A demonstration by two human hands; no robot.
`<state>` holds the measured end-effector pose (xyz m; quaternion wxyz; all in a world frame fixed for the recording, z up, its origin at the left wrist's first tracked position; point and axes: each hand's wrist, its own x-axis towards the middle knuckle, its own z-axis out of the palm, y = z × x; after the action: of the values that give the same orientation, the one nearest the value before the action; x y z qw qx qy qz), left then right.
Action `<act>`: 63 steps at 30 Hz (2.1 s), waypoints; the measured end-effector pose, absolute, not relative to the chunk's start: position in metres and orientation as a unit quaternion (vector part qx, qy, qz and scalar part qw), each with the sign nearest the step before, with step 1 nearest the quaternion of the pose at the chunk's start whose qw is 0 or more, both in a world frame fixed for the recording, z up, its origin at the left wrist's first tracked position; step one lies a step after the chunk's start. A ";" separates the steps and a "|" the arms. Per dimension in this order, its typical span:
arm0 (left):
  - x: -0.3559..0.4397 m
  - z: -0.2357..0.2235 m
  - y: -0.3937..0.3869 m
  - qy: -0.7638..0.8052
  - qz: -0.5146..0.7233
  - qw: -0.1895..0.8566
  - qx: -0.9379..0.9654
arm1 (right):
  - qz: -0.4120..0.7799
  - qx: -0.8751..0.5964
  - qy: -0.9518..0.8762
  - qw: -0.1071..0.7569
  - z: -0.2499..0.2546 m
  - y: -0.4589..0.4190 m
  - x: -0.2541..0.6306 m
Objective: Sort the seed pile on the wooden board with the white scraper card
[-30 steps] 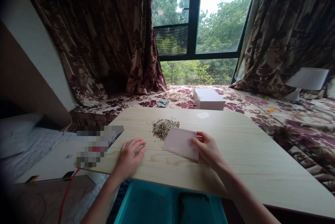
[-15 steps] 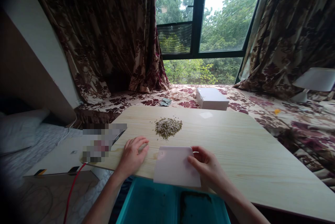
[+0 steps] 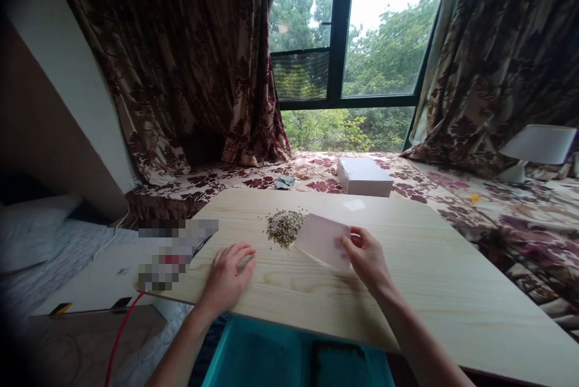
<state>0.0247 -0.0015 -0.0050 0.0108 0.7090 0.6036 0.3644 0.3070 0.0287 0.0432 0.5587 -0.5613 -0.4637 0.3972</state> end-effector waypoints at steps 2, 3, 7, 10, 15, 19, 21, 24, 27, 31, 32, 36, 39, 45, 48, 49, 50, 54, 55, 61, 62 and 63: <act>0.024 -0.005 -0.001 0.603 0.364 0.013 0.710 | 0.398 -0.564 -0.462 0.557 0.042 0.029 0.305; 0.024 -0.005 -0.001 0.602 0.363 0.014 0.711 | 0.402 -0.564 -0.463 0.553 0.041 0.029 0.304; 0.025 -0.005 -0.001 0.603 0.364 0.012 0.709 | 0.422 -0.552 -0.480 0.536 0.037 0.025 0.300; 0.025 -0.005 -0.001 0.605 0.364 0.008 0.708 | 0.440 -0.538 -0.489 0.527 0.035 0.019 0.297; 0.024 -0.005 -0.001 0.600 0.366 0.010 0.711 | 0.433 -0.544 -0.487 0.529 0.041 0.015 0.300; 0.024 -0.003 -0.002 0.601 0.366 0.014 0.710 | 0.419 -0.565 -0.479 0.525 0.044 0.012 0.304; 0.025 -0.002 -0.003 0.602 0.363 0.016 0.711 | 0.427 -0.567 -0.478 0.516 0.042 0.009 0.303; 0.025 -0.002 -0.003 0.603 0.360 0.017 0.711 | 0.446 -0.556 -0.476 0.515 0.036 0.007 0.298; 0.024 -0.003 -0.002 0.603 0.363 0.015 0.710 | 0.455 -0.544 -0.484 0.514 0.029 0.007 0.293; 0.025 -0.004 -0.002 0.606 0.364 0.020 0.707 | 0.478 -0.517 -0.506 0.498 0.023 0.005 0.287; 0.025 -0.005 -0.002 0.606 0.363 0.023 0.708 | 0.486 -0.510 -0.512 0.492 0.022 0.002 0.285; 0.026 -0.004 -0.002 0.607 0.360 0.030 0.708 | 0.513 -0.497 -0.516 0.473 0.022 -0.013 0.278; 0.025 -0.003 -0.003 0.606 0.362 0.028 0.707 | 0.543 -0.482 -0.518 0.453 0.025 -0.026 0.276; 0.024 -0.004 -0.002 0.608 0.356 0.024 0.709 | 0.491 -0.521 -0.503 0.485 0.045 -0.022 0.297; 0.024 -0.004 -0.002 0.606 0.357 0.018 0.710 | 0.428 -0.550 -0.475 0.538 0.053 -0.002 0.314; 0.025 -0.004 -0.002 0.607 0.357 0.016 0.710 | 0.409 -0.556 -0.467 0.553 0.053 0.006 0.319; 0.025 -0.004 -0.002 0.608 0.358 0.014 0.709 | 0.395 -0.561 -0.462 0.562 0.053 0.013 0.323; 0.024 -0.002 -0.003 0.606 0.357 0.014 0.710 | 0.353 -0.570 -0.459 0.583 0.046 0.036 0.328; 0.024 -0.002 -0.003 0.605 0.357 0.015 0.711 | 0.347 -0.570 -0.463 0.583 0.044 0.040 0.328; 0.024 -0.003 -0.003 0.602 0.359 0.008 0.714 | 0.341 -0.568 -0.464 0.588 0.035 0.049 0.322; 0.023 -0.003 -0.002 0.601 0.359 0.006 0.714 | 0.340 -0.569 -0.460 0.590 0.033 0.049 0.321; 0.023 -0.003 -0.002 0.601 0.360 0.005 0.714 | 0.338 -0.570 -0.456 0.594 0.032 0.050 0.321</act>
<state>0.0232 -0.0024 -0.0033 0.0047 0.7138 0.6007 0.3600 0.3214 0.0497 0.0319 0.5936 -0.5702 -0.4563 0.3381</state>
